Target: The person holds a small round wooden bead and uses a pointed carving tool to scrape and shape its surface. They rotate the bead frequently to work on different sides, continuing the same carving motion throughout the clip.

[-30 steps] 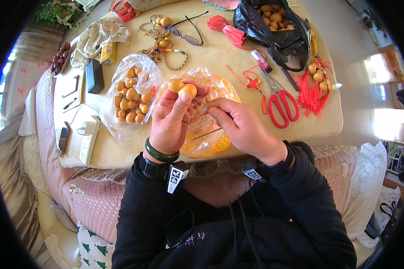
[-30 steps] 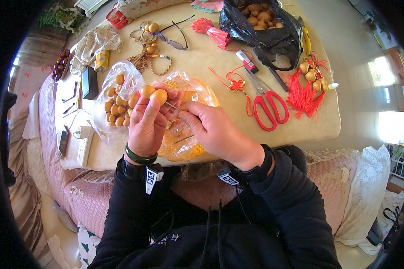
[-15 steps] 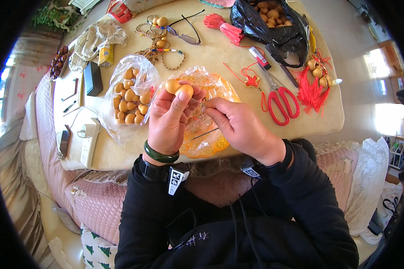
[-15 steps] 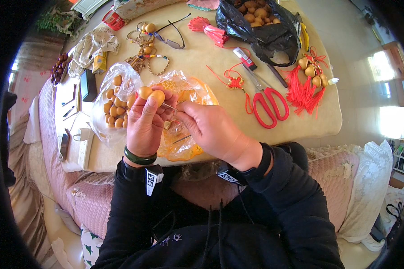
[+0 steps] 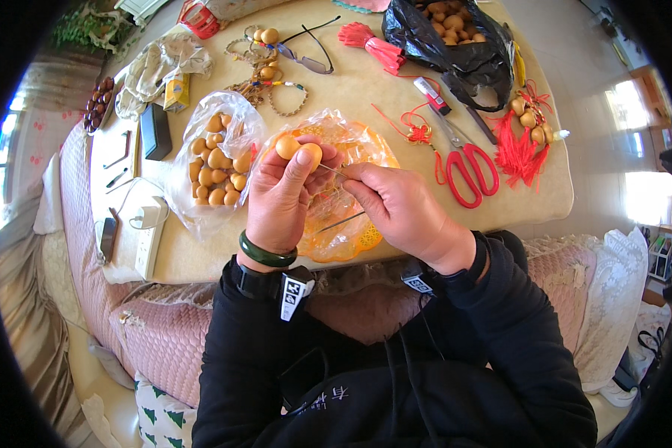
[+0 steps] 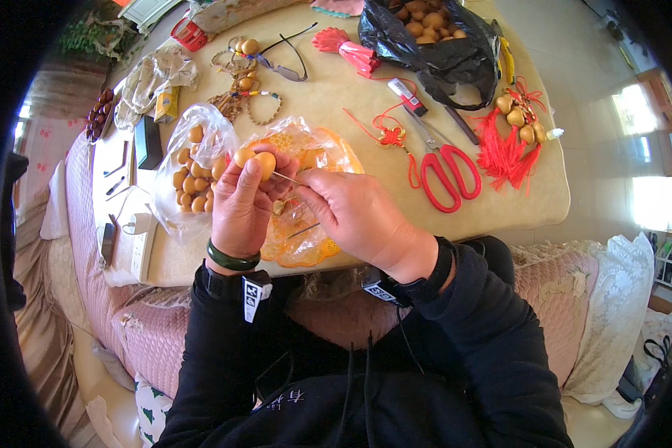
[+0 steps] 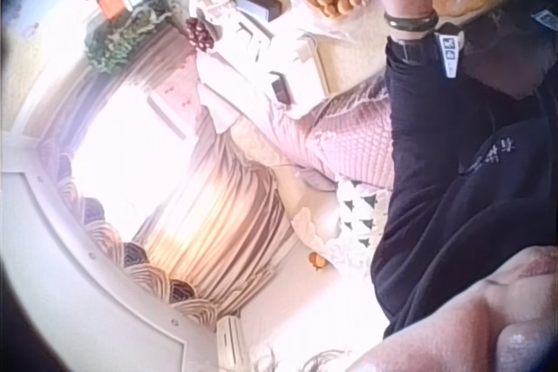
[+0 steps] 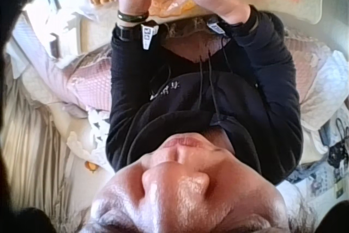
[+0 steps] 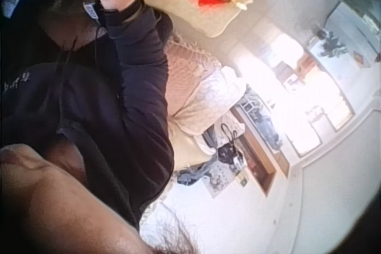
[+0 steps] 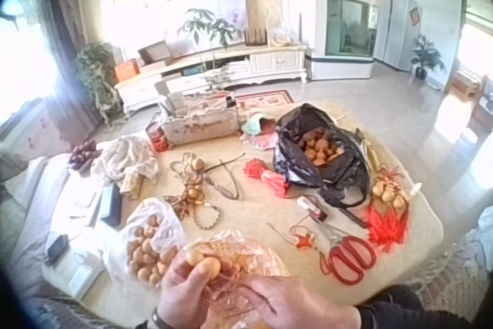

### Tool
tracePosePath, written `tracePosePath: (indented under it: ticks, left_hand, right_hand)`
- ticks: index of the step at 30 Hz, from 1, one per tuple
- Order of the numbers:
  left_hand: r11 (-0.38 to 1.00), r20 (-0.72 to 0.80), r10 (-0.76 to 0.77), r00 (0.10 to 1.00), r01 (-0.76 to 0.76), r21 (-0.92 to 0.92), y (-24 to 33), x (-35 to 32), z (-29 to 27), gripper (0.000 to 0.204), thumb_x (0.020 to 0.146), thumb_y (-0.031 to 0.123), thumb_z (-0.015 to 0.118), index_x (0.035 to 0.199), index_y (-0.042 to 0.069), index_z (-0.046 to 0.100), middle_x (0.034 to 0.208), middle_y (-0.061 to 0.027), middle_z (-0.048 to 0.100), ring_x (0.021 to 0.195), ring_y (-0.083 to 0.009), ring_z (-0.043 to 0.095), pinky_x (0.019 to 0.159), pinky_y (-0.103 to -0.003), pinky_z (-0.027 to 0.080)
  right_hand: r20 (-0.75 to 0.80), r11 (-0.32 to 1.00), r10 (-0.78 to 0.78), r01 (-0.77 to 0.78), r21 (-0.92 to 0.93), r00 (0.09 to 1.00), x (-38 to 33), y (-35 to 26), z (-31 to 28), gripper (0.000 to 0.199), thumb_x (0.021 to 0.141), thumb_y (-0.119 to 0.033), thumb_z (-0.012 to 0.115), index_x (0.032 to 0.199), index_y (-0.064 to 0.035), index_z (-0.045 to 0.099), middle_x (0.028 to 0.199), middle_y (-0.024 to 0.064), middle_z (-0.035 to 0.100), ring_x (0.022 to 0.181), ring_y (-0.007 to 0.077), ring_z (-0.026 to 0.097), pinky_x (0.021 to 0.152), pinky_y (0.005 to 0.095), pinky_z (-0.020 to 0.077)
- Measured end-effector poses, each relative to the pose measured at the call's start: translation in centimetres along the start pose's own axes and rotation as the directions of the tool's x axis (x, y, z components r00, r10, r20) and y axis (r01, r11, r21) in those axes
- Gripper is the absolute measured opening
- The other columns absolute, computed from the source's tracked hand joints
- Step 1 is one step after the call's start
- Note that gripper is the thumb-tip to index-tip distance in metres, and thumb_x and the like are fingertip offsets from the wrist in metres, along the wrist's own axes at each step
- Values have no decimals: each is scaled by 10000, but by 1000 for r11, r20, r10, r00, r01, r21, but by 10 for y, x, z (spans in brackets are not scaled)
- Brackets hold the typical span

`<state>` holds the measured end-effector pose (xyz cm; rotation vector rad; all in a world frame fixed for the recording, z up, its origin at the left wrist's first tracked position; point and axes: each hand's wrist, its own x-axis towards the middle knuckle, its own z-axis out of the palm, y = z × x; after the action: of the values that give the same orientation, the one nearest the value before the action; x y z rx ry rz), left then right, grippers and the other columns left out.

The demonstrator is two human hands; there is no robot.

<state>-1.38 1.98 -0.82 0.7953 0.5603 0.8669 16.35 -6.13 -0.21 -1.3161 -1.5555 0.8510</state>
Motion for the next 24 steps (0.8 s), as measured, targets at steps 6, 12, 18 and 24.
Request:
tracePosePath:
  ticks: [6,12,18,24]
  left_hand:
    - [972,17,-77,997,79,-220,3,-7,12,273,1032,176,579,1258,23,569,1153,-117,674,1107,-236,663,935,-354,524]
    - [1000,-27,-15,1000,14,-11,0,-4,10,283,1032,181,577,1275,39,550,1207,-117,642,1168,-248,627,956,-371,519]
    - [991,31,-13,999,17,-135,0,-6,5,213,1043,168,552,1221,49,553,1138,-94,636,1141,-265,627,1006,-378,504]
    - [985,46,27,999,-19,-171,2,-8,5,214,1050,178,538,1215,42,547,1170,-105,623,1185,-275,606,1050,-402,484]
  right_hand:
    - [143,899,265,-298,321,954,0,-2,-7,171,999,-136,612,1082,8,655,770,129,658,663,195,627,633,324,498]
    - [18,998,50,-51,21,999,2,-2,-3,201,1025,-185,582,1083,-5,649,760,68,641,628,157,591,587,306,475]
    - [188,883,265,-317,347,946,-2,-3,-4,236,1034,-244,574,1026,-12,622,783,109,652,610,201,583,568,347,480]
    - [162,879,203,-253,403,966,-1,2,1,234,1032,-234,576,1081,-16,642,739,65,612,600,180,562,571,324,464]
